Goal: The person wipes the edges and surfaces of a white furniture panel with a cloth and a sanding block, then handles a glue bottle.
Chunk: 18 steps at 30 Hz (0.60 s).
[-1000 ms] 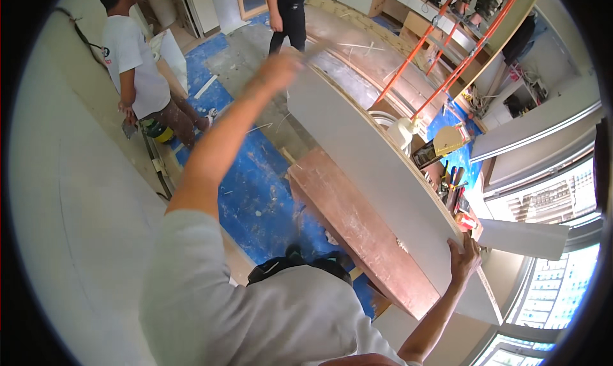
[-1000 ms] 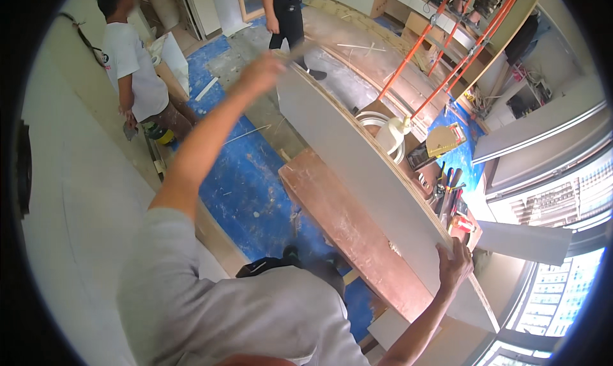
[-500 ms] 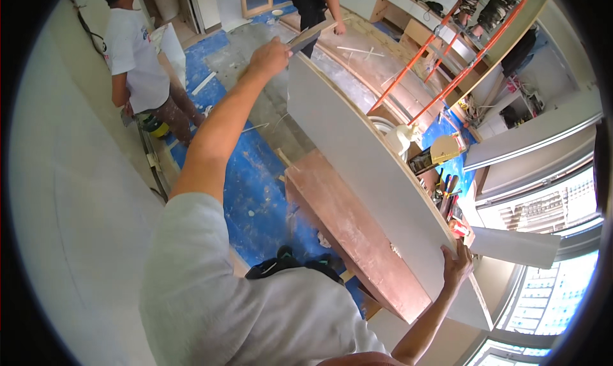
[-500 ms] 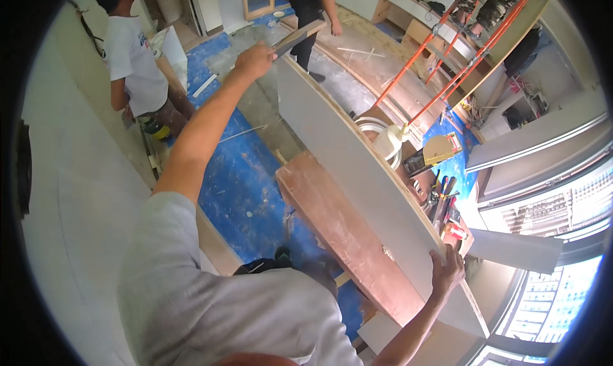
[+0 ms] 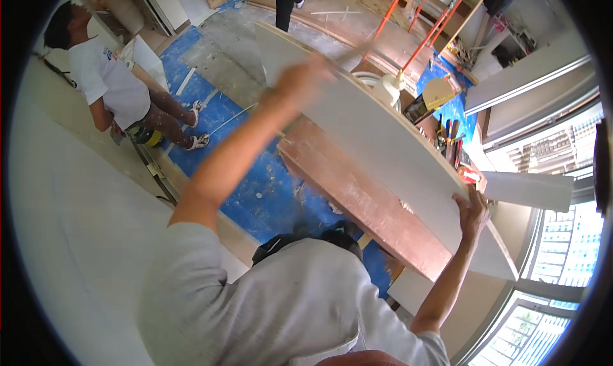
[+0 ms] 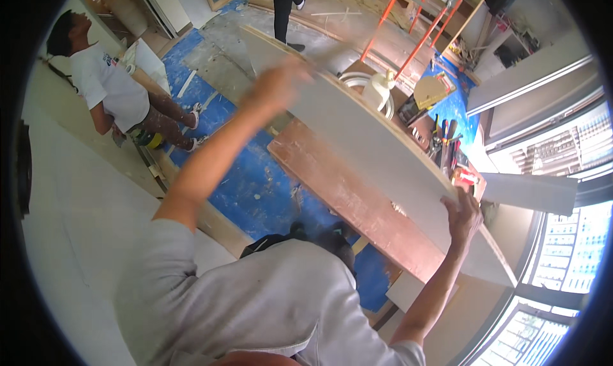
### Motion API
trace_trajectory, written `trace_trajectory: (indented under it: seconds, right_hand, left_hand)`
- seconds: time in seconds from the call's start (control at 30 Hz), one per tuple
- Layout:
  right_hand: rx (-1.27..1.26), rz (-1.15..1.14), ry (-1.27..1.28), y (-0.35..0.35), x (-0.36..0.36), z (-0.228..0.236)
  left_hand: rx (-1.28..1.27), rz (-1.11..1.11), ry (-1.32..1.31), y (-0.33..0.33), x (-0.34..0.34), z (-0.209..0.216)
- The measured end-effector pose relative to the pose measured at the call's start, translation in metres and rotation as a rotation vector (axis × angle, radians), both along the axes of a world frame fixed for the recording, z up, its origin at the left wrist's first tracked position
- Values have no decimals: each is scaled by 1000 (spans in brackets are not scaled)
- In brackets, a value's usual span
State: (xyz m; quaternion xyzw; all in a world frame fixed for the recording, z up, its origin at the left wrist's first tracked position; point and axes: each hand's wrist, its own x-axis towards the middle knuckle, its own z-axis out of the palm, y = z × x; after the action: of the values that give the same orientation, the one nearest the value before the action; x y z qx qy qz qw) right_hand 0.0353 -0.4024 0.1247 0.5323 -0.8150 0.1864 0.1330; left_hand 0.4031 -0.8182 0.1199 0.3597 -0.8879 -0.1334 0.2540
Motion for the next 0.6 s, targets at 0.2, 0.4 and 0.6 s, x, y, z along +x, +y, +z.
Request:
trace_trajectory:
  seconds: [0.2, 0.4, 0.6]
  right_hand:
    - [-37, 39, 30, 1, 4, 2]
    - [-50, 27, -24, -8, 8, 6]
    - [-29, -15, -35, 0, 8, 6]
  left_hand:
    - [-160, -386, 103, -33, 5, 15]
    - [-174, -286, 267, -130, 41, -2]
    - [-498, -380, 185, 23, -56, 8]
